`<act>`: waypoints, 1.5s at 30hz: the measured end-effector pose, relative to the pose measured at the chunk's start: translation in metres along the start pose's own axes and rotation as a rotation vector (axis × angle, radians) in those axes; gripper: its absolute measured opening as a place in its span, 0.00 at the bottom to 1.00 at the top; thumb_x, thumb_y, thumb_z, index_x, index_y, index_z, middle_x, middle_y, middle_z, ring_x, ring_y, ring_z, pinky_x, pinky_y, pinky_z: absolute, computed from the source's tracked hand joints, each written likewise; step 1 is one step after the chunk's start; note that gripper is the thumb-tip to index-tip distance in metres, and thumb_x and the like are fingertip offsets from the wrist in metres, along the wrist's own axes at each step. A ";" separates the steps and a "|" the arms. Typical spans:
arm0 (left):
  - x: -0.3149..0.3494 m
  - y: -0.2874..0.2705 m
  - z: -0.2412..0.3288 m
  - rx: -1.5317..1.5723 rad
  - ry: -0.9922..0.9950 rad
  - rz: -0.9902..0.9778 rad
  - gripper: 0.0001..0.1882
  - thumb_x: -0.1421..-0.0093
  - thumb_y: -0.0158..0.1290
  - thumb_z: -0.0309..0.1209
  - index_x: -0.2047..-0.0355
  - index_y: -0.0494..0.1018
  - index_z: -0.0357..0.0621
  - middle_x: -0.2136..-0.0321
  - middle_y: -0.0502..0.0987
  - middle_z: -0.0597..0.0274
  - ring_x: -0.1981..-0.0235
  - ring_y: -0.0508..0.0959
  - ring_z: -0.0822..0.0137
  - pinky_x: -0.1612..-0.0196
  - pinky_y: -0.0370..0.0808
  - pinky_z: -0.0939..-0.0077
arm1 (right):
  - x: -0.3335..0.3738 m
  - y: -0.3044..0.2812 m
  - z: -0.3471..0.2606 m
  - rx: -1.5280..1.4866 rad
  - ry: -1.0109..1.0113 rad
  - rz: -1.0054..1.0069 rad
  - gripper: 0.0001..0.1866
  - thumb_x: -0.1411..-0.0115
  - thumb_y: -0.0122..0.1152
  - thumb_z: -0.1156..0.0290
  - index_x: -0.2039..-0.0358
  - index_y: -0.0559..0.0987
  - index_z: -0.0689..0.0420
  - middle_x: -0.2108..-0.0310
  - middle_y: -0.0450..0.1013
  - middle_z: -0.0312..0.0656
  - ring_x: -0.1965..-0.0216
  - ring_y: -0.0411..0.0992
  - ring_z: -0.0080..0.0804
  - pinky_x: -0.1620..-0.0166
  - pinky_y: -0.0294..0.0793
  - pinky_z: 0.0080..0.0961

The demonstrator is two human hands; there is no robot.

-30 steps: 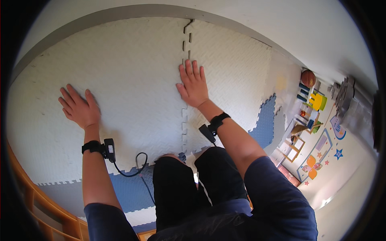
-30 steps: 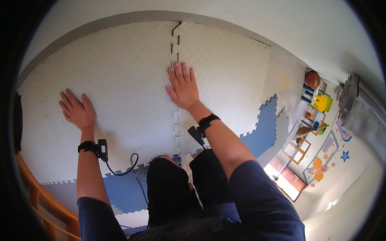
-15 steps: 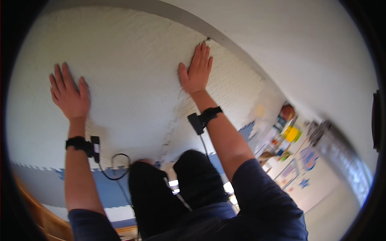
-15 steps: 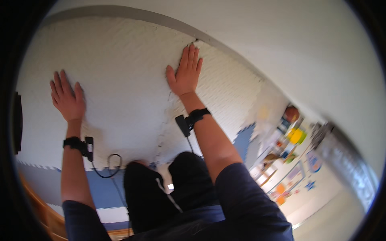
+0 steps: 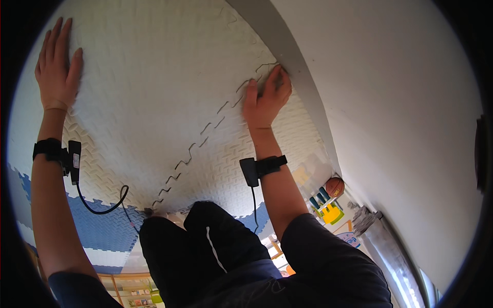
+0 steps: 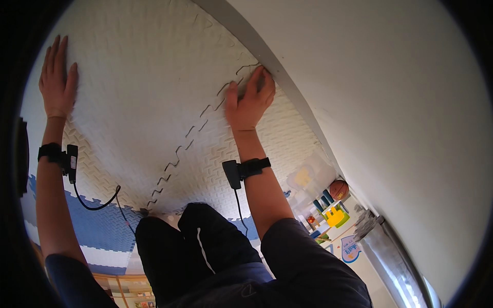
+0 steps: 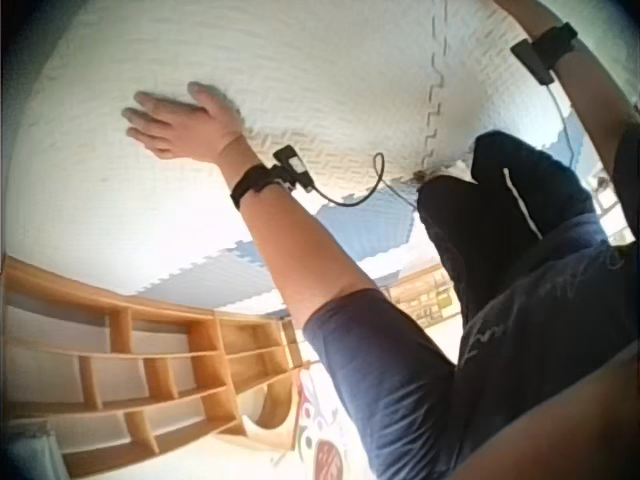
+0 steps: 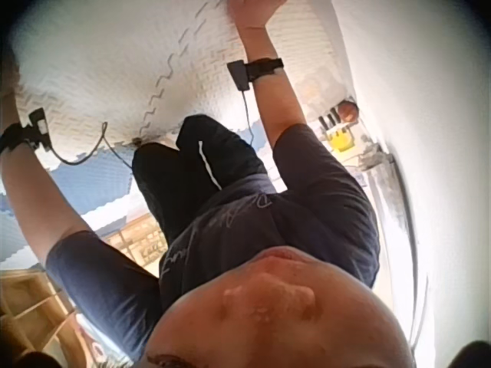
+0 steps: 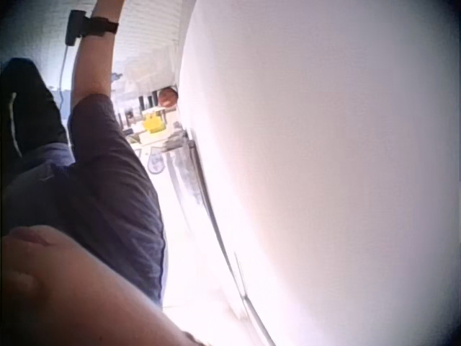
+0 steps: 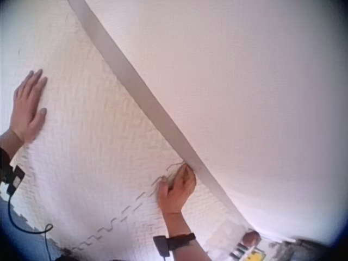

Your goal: Assemble interlocking foam floor mats on the floor.

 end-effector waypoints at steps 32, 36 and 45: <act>0.064 -0.010 -0.023 0.050 0.113 0.088 0.31 0.31 0.42 0.51 0.30 0.58 0.58 0.30 0.59 0.56 0.30 0.57 0.50 0.32 0.54 0.45 | 0.222 0.015 -0.187 -0.125 -0.291 -0.329 0.36 0.44 0.58 0.47 0.35 0.70 0.44 0.29 0.56 0.36 0.27 0.49 0.45 0.29 0.46 0.49; 0.201 -0.053 0.048 0.109 0.011 -0.108 0.33 0.31 0.44 0.46 0.28 0.54 0.52 0.29 0.54 0.48 0.29 0.54 0.42 0.32 0.53 0.40 | 0.221 0.008 -0.170 -0.045 -0.290 -0.316 0.36 0.43 0.58 0.45 0.34 0.69 0.42 0.29 0.57 0.35 0.27 0.49 0.43 0.29 0.46 0.48; 0.427 -0.128 0.208 0.293 -0.231 -0.685 0.55 0.39 0.55 0.57 0.28 0.39 0.32 0.28 0.34 0.31 0.27 0.34 0.32 0.31 0.33 0.33 | 0.227 0.011 -0.179 -0.066 -0.322 -0.204 0.34 0.41 0.59 0.46 0.35 0.69 0.41 0.31 0.60 0.34 0.29 0.52 0.43 0.30 0.49 0.48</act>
Point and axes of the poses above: each hand's wrist, its own x-axis away from the middle knuckle, its own y-axis out of the palm, z = x × y, the point moved 5 cm from there along -x, towards the middle knuckle
